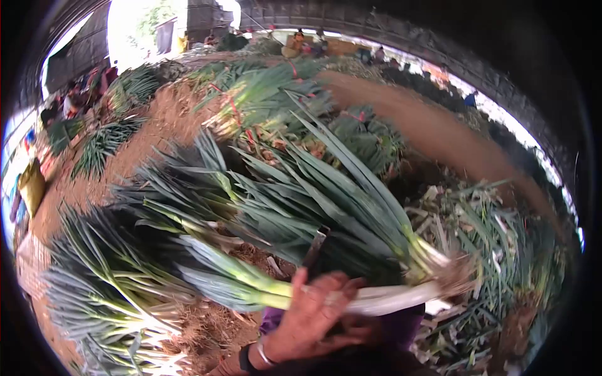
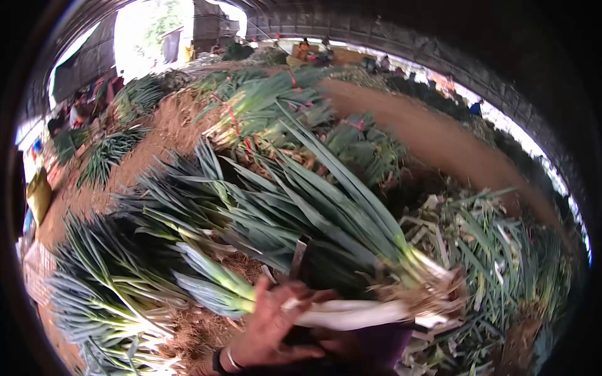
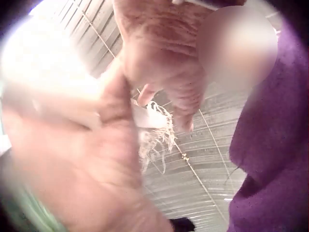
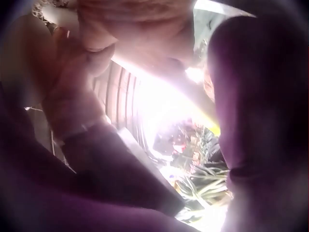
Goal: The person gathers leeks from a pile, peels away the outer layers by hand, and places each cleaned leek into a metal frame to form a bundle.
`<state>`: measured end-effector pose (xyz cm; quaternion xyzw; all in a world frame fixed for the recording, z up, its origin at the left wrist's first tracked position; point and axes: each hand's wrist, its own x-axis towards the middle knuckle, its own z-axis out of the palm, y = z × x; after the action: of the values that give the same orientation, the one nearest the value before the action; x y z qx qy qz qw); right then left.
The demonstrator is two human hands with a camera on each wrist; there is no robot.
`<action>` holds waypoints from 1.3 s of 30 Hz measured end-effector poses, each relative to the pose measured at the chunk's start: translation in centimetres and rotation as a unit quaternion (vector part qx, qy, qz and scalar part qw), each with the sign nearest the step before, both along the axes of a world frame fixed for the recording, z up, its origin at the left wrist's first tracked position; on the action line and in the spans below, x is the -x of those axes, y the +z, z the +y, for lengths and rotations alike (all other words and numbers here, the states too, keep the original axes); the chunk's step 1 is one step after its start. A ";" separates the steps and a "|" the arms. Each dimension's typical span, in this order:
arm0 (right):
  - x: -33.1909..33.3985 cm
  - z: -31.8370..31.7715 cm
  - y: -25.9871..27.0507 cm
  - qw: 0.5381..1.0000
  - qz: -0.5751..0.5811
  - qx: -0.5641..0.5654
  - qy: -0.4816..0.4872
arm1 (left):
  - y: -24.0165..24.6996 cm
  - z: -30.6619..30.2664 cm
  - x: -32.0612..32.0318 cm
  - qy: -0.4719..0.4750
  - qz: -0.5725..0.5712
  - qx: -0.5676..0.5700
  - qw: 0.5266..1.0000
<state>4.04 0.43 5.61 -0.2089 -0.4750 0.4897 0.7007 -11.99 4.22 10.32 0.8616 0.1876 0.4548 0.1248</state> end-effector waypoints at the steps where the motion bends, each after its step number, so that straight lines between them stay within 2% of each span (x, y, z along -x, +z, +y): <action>1: -1.2 -0.6 0.4 1.000 0.005 -0.022 -0.014 | -1.5 0.4 0.5 0.017 -0.008 0.009 1.000; 4: -6.6 -4.2 1.5 0.998 0.028 -0.047 -0.044 | -5.4 1.4 0.6 0.016 0.116 0.140 0.983; 6: -8.9 -7.1 1.6 0.993 0.033 -0.050 -0.104 | -6.8 -0.3 -1.2 0.046 0.179 0.044 0.982; 8: -10.3 -9.7 1.1 0.986 0.074 -0.047 -0.145 | -6.4 -1.5 -4.0 0.004 0.167 0.009 0.986; 10: -11.6 -11.6 0.5 0.971 0.149 -0.020 -0.189 | -6.5 -2.4 -7.0 -0.021 0.169 0.008 0.985; 12: -13.0 -13.6 0.0 0.953 0.235 0.000 -0.194 | -6.4 -3.1 -9.6 -0.060 0.211 0.004 0.976; 15: -15.9 -17.1 -4.1 0.940 0.221 0.048 -0.255 | -6.9 -4.3 -11.8 -0.098 0.303 0.002 0.948; 18: -17.2 -20.2 -6.4 0.872 0.277 0.152 -0.373 | -7.3 -6.0 -13.6 -0.119 0.365 -0.020 0.923; 19: -18.3 -21.4 -8.4 0.868 0.323 0.120 -0.357 | -7.9 -6.4 -14.0 -0.118 0.379 -0.031 0.917; 22: -20.8 -23.9 -11.5 0.782 0.448 0.139 -0.412 | -9.5 -6.8 -14.8 -0.122 0.407 -0.064 0.903; 23: -22.1 -25.1 -12.7 0.823 0.404 0.106 -0.384 | -9.6 -6.8 -15.0 -0.128 0.411 -0.072 0.900; 24: -23.1 -26.0 -13.7 0.785 0.398 0.124 -0.459 | -9.7 -6.8 -15.2 -0.130 0.414 -0.080 0.897; 26: -25.5 -27.5 -13.2 0.740 0.416 0.108 -0.518 | -9.7 -6.8 -15.5 -0.143 0.416 -0.083 0.894; 28: -29.7 -30.4 -15.8 0.768 0.359 0.094 -0.522 | -9.6 -6.7 -15.7 -0.152 0.420 -0.077 0.891; 30: -31.7 -31.6 -15.4 0.743 0.272 0.149 -0.592 | -9.2 -6.6 -15.8 -0.161 0.425 -0.058 0.889; 32: -32.1 -31.4 -11.3 0.626 0.034 0.295 -0.721 | -9.4 -6.6 -15.7 -0.151 0.430 -0.055 0.889; 34: -32.7 -31.4 -10.5 0.621 -0.108 0.173 -0.757 | -9.5 -6.5 -15.4 -0.141 0.431 -0.046 0.890; 36: -29.0 -29.2 -6.2 0.584 -0.265 0.244 -0.727 | -9.6 -6.2 -15.2 -0.137 0.430 -0.032 0.892; 37: -27.3 -28.5 -4.8 0.595 -0.360 0.270 -0.666 | -9.1 -6.1 -15.2 -0.155 0.415 -0.010 0.896; 38: -25.6 -27.3 -3.9 0.633 -0.394 0.306 -0.592 | -8.8 -5.9 -15.3 -0.166 0.405 0.008 0.899; 39: -24.7 -26.2 -3.9 0.601 -0.539 0.276 -0.522 | -8.6 -5.7 -15.4 -0.177 0.393 0.026 0.902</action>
<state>28.75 -25.73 1.69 -0.8309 -0.4185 -0.0527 0.3629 3.42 -1.45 1.76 0.9859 0.0771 0.0443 0.1417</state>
